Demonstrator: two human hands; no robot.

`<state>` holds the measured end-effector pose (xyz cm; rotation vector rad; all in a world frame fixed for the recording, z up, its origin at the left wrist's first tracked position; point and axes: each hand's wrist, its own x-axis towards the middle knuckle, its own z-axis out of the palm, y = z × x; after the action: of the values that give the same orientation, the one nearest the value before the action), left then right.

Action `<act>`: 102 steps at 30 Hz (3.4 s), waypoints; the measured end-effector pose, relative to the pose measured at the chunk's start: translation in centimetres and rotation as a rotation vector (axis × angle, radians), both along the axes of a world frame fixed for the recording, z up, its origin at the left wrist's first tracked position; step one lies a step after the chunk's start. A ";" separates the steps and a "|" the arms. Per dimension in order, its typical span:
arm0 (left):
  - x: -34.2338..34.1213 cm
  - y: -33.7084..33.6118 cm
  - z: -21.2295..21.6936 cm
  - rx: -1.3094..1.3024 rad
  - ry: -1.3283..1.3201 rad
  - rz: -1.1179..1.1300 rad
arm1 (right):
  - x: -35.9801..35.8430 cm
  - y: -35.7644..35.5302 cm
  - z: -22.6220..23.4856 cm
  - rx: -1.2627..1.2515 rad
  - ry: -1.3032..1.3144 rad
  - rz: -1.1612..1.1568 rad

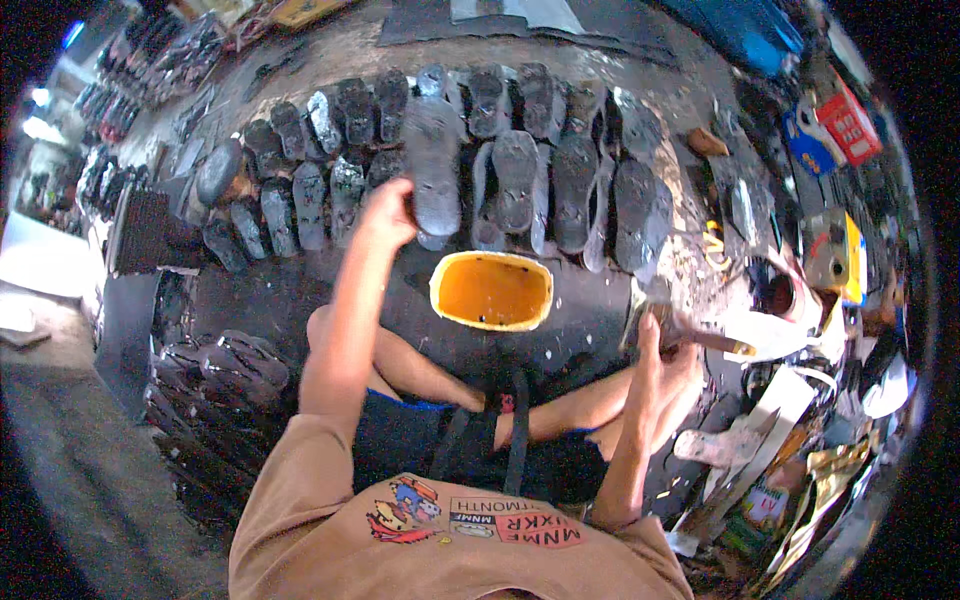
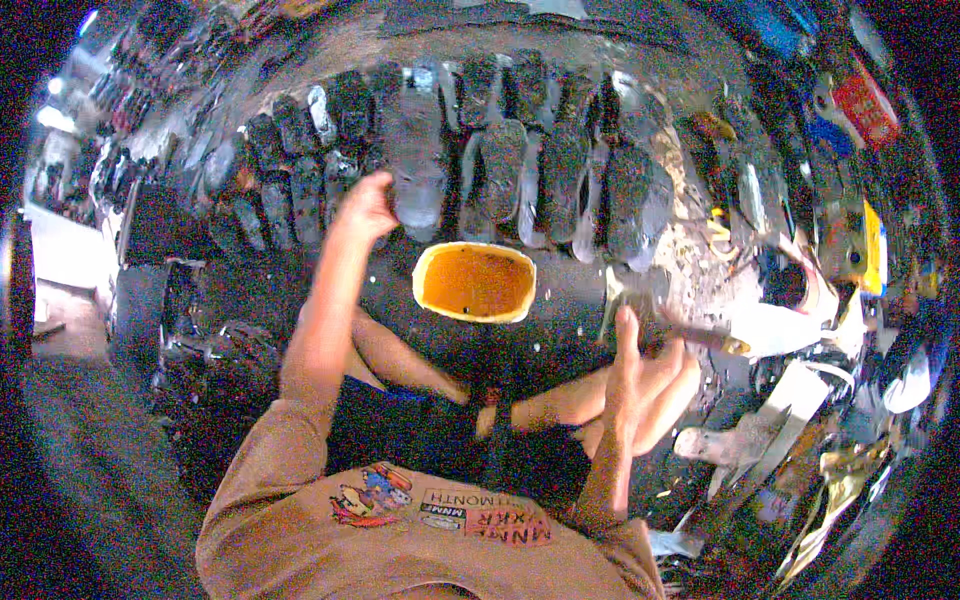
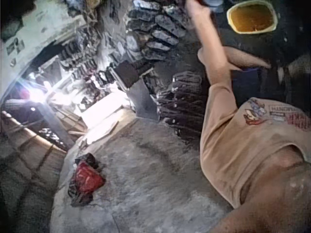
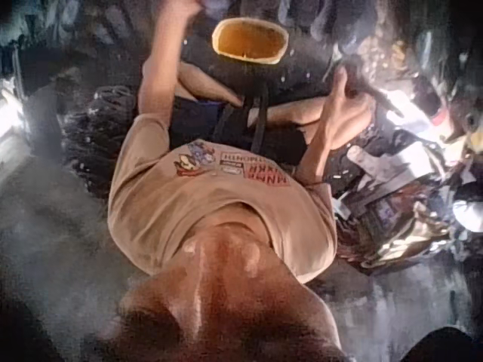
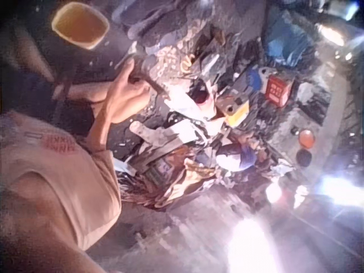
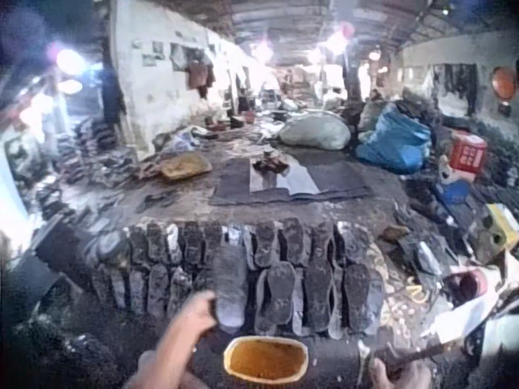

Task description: The person sits on the floor and repeatedly picks up dark shoe parts, dips a brush into a yellow container, and applies a white coating to each part. They place each coated part back into a large pile on the floor and continue the process with the next item.

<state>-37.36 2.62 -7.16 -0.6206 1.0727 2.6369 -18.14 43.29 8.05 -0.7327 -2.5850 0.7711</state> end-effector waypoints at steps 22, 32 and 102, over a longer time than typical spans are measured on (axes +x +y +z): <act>46.9 -62.4 -1.4 -2.537 -1.255 -0.361 | -6.5 -11.5 -6.5 -0.156 -0.152 0.715; 44.3 -51.8 11.6 -2.302 -0.675 0.438 | -4.7 -8.1 -5.1 -0.389 0.141 0.443; 24.7 14.0 11.3 0.023 0.297 0.115 | 0.6 -10.7 -0.1 -0.798 0.321 0.640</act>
<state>-12.68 16.58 4.15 -0.2982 1.1102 2.9044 -17.56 32.59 7.93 0.0941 -2.1568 1.9786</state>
